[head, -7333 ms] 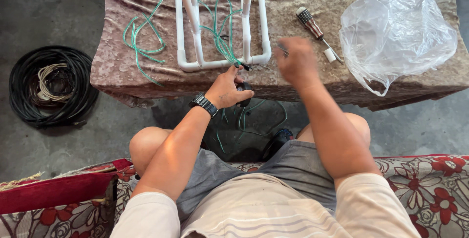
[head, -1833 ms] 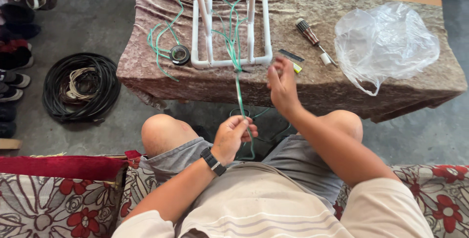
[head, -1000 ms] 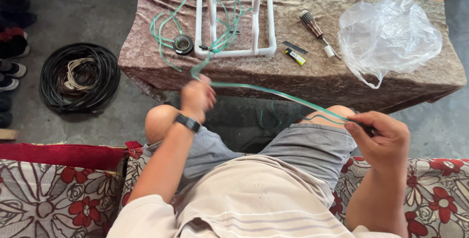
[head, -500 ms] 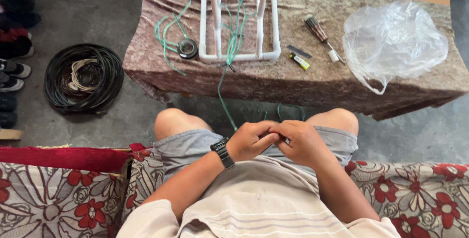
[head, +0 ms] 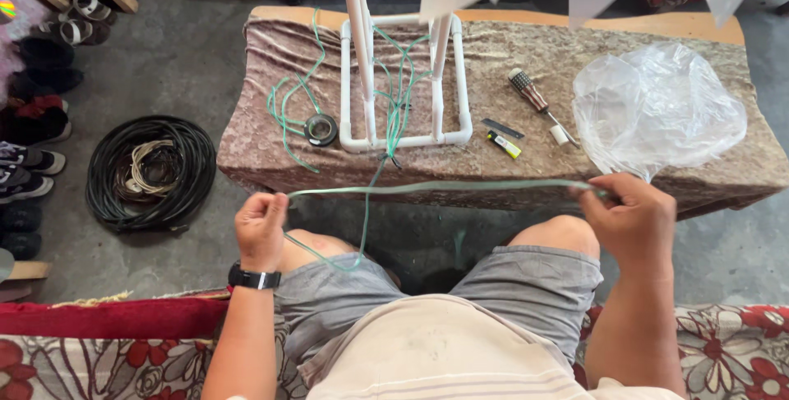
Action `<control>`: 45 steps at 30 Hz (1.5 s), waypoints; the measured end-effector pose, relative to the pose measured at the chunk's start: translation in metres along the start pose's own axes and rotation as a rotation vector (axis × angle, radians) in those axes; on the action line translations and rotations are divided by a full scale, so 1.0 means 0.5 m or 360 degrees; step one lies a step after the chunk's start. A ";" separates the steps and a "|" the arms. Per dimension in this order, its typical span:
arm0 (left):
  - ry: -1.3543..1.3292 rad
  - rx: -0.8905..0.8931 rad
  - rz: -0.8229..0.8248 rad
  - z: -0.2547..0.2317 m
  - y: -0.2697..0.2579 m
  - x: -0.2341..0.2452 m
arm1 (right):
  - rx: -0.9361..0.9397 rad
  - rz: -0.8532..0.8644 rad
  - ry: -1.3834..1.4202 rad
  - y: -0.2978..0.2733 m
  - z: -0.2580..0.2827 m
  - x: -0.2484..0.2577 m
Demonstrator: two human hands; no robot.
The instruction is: The person strips the insulation from green wires using a utility knife, twists the exposed strands, and uses a lighter to heat the wire ends. They then wrap the connections with black electrical tape.
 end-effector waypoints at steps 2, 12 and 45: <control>0.0088 0.0123 0.0042 0.002 0.003 -0.041 | 0.0101 -0.0072 -0.0178 0.024 0.017 -0.004; 0.0681 -0.0716 0.0631 -0.239 -0.169 -0.504 | 0.0113 0.0851 0.1049 0.009 0.179 -0.321; 0.0823 -0.0130 0.0820 -0.077 -0.153 -0.502 | -0.0713 0.0282 0.1837 -0.091 0.033 -0.478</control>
Point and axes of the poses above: each hand's wrist, its own y-axis towards the middle knuckle, its own x-axis out of the back of the hand, z = x × y, the point moved 10 cm from there along y, towards the middle knuckle, and after that the axes turned 11 degrees about x, right-handed, at the moved point
